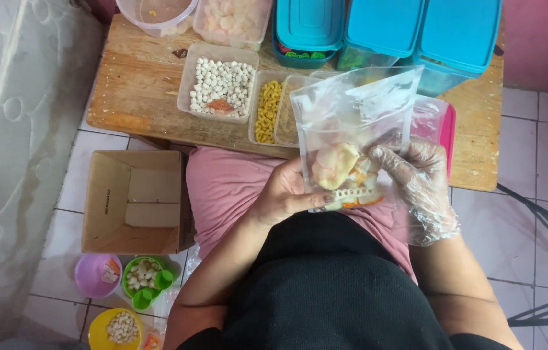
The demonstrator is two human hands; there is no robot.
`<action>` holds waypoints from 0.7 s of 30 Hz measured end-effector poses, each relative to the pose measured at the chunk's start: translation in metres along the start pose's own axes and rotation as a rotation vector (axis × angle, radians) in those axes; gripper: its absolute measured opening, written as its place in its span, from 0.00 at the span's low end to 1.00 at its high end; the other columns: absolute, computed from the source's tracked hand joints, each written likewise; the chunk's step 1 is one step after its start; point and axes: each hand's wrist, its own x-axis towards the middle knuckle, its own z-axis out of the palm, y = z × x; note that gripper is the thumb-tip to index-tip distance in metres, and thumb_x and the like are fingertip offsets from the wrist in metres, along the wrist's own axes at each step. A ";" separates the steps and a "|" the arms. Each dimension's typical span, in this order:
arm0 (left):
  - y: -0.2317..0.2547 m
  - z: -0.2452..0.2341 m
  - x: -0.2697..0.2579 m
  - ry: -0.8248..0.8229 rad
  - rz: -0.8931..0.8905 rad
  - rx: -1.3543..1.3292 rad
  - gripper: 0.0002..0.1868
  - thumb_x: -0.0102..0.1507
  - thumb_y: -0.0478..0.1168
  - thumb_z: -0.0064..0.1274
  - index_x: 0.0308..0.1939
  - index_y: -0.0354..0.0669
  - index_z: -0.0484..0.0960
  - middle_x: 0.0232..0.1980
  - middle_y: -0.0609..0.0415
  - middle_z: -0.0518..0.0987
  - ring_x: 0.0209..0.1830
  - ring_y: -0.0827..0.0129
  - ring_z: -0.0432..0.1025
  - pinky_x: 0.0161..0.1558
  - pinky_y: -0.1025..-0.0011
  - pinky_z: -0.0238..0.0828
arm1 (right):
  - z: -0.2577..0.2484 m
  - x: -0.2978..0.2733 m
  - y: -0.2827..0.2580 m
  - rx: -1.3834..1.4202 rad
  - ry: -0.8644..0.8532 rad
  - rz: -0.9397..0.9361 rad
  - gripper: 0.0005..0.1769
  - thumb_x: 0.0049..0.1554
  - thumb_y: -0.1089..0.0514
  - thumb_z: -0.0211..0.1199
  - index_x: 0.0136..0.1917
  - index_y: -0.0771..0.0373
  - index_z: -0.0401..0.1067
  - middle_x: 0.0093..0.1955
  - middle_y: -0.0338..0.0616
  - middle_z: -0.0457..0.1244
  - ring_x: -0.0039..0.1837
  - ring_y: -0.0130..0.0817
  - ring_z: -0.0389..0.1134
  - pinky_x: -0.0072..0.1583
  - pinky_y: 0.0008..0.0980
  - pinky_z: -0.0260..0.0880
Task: Packing various types of snacks into a clear plastic bag from multiple containers while sitting on the floor.
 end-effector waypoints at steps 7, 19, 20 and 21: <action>-0.009 -0.014 0.012 -0.025 0.078 0.189 0.15 0.55 0.26 0.68 0.44 0.37 0.82 0.39 0.54 0.83 0.40 0.74 0.76 0.46 0.70 0.79 | 0.006 0.006 0.011 0.118 0.098 0.202 0.10 0.62 0.53 0.69 0.47 0.62 0.77 0.37 0.43 0.68 0.38 0.23 0.70 0.35 0.26 0.78; 0.018 -0.042 0.014 0.083 0.111 0.250 0.11 0.62 0.31 0.62 0.43 0.38 0.75 0.40 0.45 0.82 0.35 0.65 0.80 0.34 0.65 0.85 | -0.013 0.000 -0.012 -0.208 -0.331 0.122 0.14 0.55 0.64 0.69 0.55 0.71 0.79 0.44 0.55 0.69 0.48 0.37 0.67 0.50 0.38 0.73; 0.021 -0.039 0.015 0.070 0.125 0.276 0.11 0.62 0.30 0.62 0.40 0.41 0.73 0.40 0.47 0.81 0.38 0.66 0.78 0.39 0.64 0.83 | -0.016 0.000 -0.001 -0.157 -0.318 0.147 0.13 0.54 0.66 0.69 0.52 0.72 0.79 0.45 0.56 0.70 0.46 0.38 0.70 0.48 0.37 0.76; 0.023 -0.036 0.016 0.057 0.140 0.303 0.12 0.61 0.29 0.62 0.37 0.43 0.71 0.41 0.49 0.79 0.41 0.66 0.76 0.44 0.63 0.81 | -0.019 0.000 0.010 -0.105 -0.305 0.172 0.11 0.53 0.68 0.70 0.50 0.73 0.79 0.46 0.58 0.71 0.44 0.38 0.72 0.46 0.37 0.79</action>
